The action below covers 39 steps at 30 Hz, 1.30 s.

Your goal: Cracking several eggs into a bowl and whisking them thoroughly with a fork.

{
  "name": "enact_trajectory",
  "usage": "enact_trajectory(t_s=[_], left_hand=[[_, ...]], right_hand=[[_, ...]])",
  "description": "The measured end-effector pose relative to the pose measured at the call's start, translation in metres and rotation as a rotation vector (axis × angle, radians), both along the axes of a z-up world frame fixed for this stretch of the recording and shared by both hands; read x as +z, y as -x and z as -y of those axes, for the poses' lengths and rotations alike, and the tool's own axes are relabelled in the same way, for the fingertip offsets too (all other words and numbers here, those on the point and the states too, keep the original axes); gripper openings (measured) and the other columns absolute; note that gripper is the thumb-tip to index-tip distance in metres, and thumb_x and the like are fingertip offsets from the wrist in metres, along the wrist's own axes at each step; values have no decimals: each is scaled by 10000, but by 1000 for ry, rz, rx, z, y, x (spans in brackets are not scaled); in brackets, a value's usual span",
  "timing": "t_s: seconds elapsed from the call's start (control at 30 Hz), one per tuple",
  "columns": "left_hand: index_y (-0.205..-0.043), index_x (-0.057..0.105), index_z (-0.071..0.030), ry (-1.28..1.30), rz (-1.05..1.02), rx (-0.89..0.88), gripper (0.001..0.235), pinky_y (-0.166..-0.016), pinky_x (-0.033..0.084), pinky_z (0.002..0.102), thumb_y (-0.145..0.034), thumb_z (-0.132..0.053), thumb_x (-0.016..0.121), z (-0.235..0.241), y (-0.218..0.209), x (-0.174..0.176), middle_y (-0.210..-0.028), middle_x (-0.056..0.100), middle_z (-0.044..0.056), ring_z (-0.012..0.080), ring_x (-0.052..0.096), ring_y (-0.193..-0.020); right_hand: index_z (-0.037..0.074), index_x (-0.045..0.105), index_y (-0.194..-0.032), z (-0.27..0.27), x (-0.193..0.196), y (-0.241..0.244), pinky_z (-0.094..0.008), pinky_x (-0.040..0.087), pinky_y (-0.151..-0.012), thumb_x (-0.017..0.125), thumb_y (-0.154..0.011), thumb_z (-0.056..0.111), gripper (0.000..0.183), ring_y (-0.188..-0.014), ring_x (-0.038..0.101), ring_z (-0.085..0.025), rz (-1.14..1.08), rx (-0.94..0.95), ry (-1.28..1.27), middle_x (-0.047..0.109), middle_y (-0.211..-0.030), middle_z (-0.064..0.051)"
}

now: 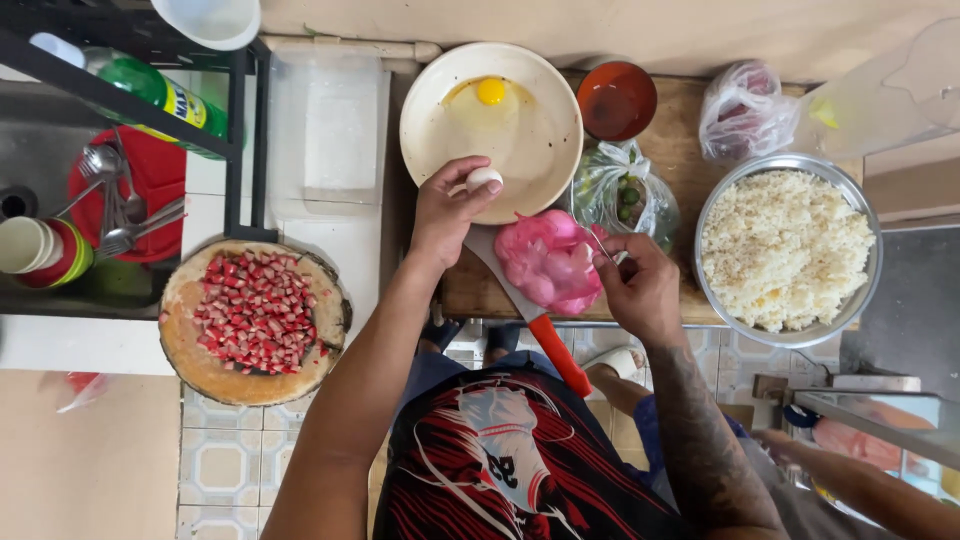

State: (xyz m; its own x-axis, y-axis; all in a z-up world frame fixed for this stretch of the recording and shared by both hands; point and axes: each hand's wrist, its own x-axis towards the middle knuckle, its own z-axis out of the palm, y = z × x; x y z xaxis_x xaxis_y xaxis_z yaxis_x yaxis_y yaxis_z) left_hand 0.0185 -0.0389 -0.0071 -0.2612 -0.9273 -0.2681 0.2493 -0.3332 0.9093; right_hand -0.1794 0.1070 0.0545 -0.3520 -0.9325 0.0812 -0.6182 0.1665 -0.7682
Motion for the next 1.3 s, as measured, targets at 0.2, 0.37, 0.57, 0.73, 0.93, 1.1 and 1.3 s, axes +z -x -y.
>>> enact_trajectory(t_s=[0.2, 0.37, 0.57, 0.73, 0.93, 1.1, 1.3], left_hand=[[-1194, 526, -31, -197, -286, -55, 423, -880, 497, 336, -779, 35, 570, 14, 4, 9, -1114, 549, 190, 334, 600, -974], [-1174, 528, -13, -136, -178, -43, 394, -833, 506, 377, -795, -3, 633, 31, 14, -15, -1025, 542, 214, 377, 628, -866], [-1127, 561, 0, -171, -187, 15, 415, -784, 532, 349, -745, -41, 717, 43, 14, -27, -926, 566, 184, 351, 659, -774], [-1113, 565, 4, -204, -127, 34, 410, -751, 551, 339, -737, -36, 721, 48, 11, -36, -917, 582, 186, 338, 664, -749], [-1081, 572, 40, -236, -185, 43, 406, -724, 562, 391, -705, -4, 720, 51, 20, -35, -881, 594, 222, 364, 659, -729], [-973, 631, 11, -174, -119, -17, 396, -648, 586, 378, -622, -46, 806, 50, 30, -21, -817, 647, 183, 308, 675, -676], [-876, 681, -30, -103, 255, -30, 417, -594, 583, 315, -479, -51, 804, 57, 36, -1, -701, 628, 131, 240, 662, -636]], right_hand=[[47, 658, -891, 39, 4, -27, -395, 489, -594, 562, -832, 21, 115, -705, 620, -361, 41, 54, 188, 627, -714, -154], [36, 650, -934, 67, 2, -48, -415, 482, -630, 530, -856, 66, 146, -745, 610, -378, -92, 122, 349, 651, -789, -152], [-23, 598, -933, 86, -29, -59, -415, 447, -527, 420, -881, 82, 213, -566, 558, -312, -127, 105, 335, 580, -632, -159], [145, 611, -908, 90, -39, -49, -461, 483, -586, 464, -853, 188, 163, -667, 629, -345, -280, 132, -102, 639, -677, -113], [90, 634, -975, 113, -12, -42, -420, 471, -598, 546, -852, 97, 151, -710, 603, -376, -58, 80, 293, 649, -758, -130], [236, 662, -978, 156, -50, -24, -277, 470, -549, 749, -660, 211, 331, -558, 574, -141, 122, 203, -112, 645, -679, -21], [234, 673, -908, 170, -50, -14, -254, 463, -531, 771, -597, 193, 329, -546, 562, -103, 142, 302, -159, 637, -655, -13]])
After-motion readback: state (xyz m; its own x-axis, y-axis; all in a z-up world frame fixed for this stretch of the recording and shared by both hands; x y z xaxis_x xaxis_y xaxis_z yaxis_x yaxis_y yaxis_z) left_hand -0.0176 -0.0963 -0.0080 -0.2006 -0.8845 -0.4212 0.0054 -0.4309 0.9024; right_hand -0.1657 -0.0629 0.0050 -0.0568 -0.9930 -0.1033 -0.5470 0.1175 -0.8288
